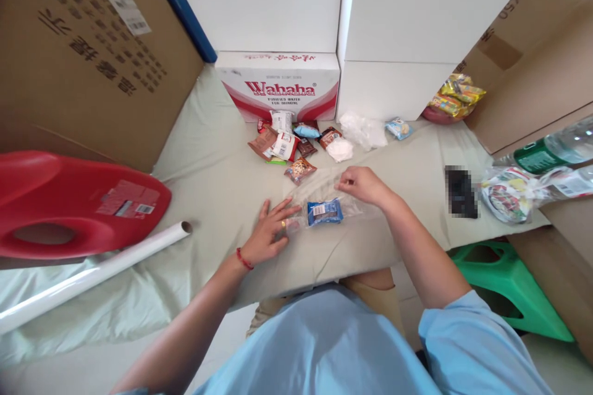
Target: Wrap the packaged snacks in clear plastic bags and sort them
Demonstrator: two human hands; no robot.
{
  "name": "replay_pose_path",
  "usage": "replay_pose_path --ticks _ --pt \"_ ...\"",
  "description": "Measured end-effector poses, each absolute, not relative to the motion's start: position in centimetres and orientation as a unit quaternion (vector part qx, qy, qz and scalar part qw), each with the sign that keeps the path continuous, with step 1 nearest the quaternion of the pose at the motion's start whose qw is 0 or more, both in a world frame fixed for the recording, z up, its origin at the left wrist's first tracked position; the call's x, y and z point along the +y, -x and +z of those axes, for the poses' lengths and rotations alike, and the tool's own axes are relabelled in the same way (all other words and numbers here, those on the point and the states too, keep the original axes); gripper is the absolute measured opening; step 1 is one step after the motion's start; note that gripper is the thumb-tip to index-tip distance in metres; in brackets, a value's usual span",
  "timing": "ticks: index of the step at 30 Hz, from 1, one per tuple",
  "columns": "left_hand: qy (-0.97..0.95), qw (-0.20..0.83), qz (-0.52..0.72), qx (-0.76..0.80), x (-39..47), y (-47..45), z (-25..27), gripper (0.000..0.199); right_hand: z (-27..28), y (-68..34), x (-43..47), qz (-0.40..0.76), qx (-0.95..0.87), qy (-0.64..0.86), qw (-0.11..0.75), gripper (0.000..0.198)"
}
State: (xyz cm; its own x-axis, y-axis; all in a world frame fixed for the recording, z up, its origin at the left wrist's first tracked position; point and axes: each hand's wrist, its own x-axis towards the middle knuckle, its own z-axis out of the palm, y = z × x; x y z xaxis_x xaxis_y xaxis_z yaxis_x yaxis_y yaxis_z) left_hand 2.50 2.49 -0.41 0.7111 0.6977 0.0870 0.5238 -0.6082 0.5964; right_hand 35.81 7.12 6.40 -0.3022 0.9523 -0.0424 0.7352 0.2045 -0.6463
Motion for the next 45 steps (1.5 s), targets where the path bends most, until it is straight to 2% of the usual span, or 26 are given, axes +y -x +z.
replay_pose_path --ticks 2,4,7,11,13,19,25,29,37,39,43,45 --pt "-0.885 0.268 0.161 0.345 2.4 -2.4 -0.4 0.024 6.0 -33.7 7.2 0.296 -0.797 0.509 0.133 0.022" --pt "-0.887 0.255 0.162 0.349 2.2 -2.3 -0.4 0.018 6.0 -32.1 6.9 0.28 -0.832 0.474 0.073 0.022" --pt "-0.888 0.236 0.165 0.36 2.0 -2.2 -0.4 0.02 6.5 -30.7 6.0 0.239 -0.857 0.455 0.014 0.037" --pt "-0.889 0.225 0.175 0.359 1.8 -2.0 -0.5 0.021 7.3 -29.8 4.3 0.185 -0.868 0.46 -0.011 0.066" --pt "-0.888 0.226 0.178 0.359 1.7 -1.9 -0.6 0.022 7.4 -29.5 3.5 0.163 -0.873 0.459 -0.023 0.071" --pt "-0.883 0.24 0.184 0.358 1.7 -1.8 -0.7 0.022 7.2 -29.5 2.8 0.165 -0.855 0.491 -0.034 0.044" --pt "-0.879 0.247 0.188 0.362 1.7 -1.8 -0.6 0.022 7.0 -28.7 2.8 0.134 -0.852 0.501 -0.076 0.052" --pt "-0.879 0.247 0.184 0.365 1.7 -1.7 -0.7 0.022 6.8 -29.1 2.6 0.134 -0.852 0.498 -0.087 0.048" --pt "-0.877 0.24 0.187 0.372 1.6 -1.8 -0.6 0.026 6.2 -30.4 2.1 0.153 -0.843 0.512 -0.067 0.055" --pt "-0.877 0.235 0.188 0.375 1.6 -1.8 -0.5 0.03 6.2 -31.1 1.7 0.169 -0.846 0.505 -0.023 0.054" --pt "-0.88 0.224 0.183 0.376 1.4 -1.8 -0.6 0.027 6.3 -33.7 -0.5 0.201 -0.832 0.501 0.128 0.044" --pt "-0.881 0.219 0.18 0.378 1.4 -1.9 -0.5 0.025 5.8 -35.0 -2.3 0.207 -0.817 0.505 0.185 0.048"
